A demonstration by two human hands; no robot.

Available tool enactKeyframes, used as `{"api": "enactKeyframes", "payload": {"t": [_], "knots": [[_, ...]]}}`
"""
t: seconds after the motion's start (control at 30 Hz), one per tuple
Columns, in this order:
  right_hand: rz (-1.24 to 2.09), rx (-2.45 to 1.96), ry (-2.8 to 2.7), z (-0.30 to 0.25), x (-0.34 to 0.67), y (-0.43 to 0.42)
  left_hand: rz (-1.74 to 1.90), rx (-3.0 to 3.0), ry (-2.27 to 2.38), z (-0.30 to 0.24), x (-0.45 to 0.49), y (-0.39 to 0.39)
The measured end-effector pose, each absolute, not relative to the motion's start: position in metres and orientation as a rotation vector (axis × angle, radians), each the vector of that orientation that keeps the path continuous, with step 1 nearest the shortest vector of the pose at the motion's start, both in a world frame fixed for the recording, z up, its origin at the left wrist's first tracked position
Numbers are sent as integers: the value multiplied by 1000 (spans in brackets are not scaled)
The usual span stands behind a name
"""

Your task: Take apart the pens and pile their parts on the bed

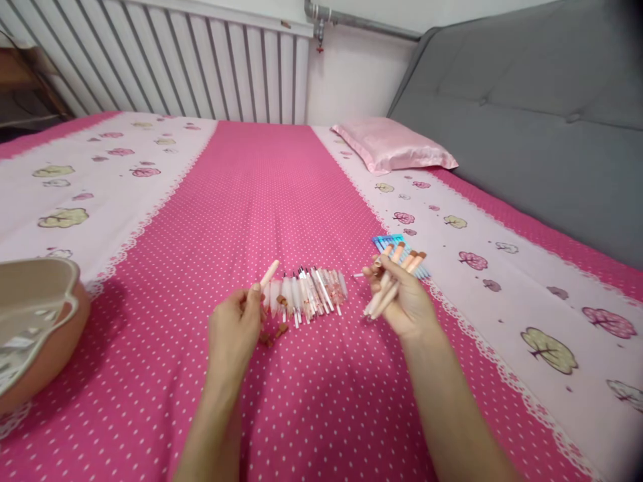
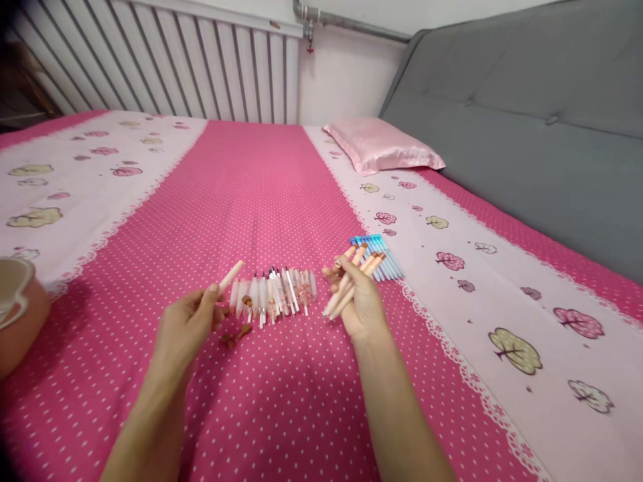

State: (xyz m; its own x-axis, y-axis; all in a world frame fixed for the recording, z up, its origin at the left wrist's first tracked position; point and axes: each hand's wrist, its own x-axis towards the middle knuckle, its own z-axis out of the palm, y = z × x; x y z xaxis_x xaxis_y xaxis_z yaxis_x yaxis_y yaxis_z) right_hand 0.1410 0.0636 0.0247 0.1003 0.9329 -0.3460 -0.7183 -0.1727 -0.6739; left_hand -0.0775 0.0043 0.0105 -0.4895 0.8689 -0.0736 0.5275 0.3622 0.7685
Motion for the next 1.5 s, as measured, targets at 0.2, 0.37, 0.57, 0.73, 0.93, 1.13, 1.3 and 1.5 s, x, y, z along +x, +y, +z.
{"api": "enactKeyframes", "payload": {"t": [0.2, 0.37, 0.57, 0.73, 0.93, 1.13, 1.3, 1.5], "knots": [[1646, -1015, -416, 7, 120, 62, 557, 1204, 2601, 1, -80, 9], [1661, -1147, -775, 10, 128, 57, 375, 1227, 2591, -4, -73, 11], [1609, -1092, -1359, 9, 135, 53, 310, 1240, 2579, 0, -70, 12], [1769, -1063, -1373, -6, 137, 61, 347, 1269, 2552, -1, -71, 10], [1761, -1269, -1126, 2, 147, 61, 357, 1297, 2528, -2, -71, 9], [1405, -1623, -1142, -19, 151, 71, 399, 1267, 2597, -4, -75, 10], [1194, -1752, -1274, -48, 163, 81, 312, 1243, 2626, -7, -76, 11], [1059, -1736, -1444, -48, 165, 81, 316, 1247, 2588, -5, -75, 11]]}}
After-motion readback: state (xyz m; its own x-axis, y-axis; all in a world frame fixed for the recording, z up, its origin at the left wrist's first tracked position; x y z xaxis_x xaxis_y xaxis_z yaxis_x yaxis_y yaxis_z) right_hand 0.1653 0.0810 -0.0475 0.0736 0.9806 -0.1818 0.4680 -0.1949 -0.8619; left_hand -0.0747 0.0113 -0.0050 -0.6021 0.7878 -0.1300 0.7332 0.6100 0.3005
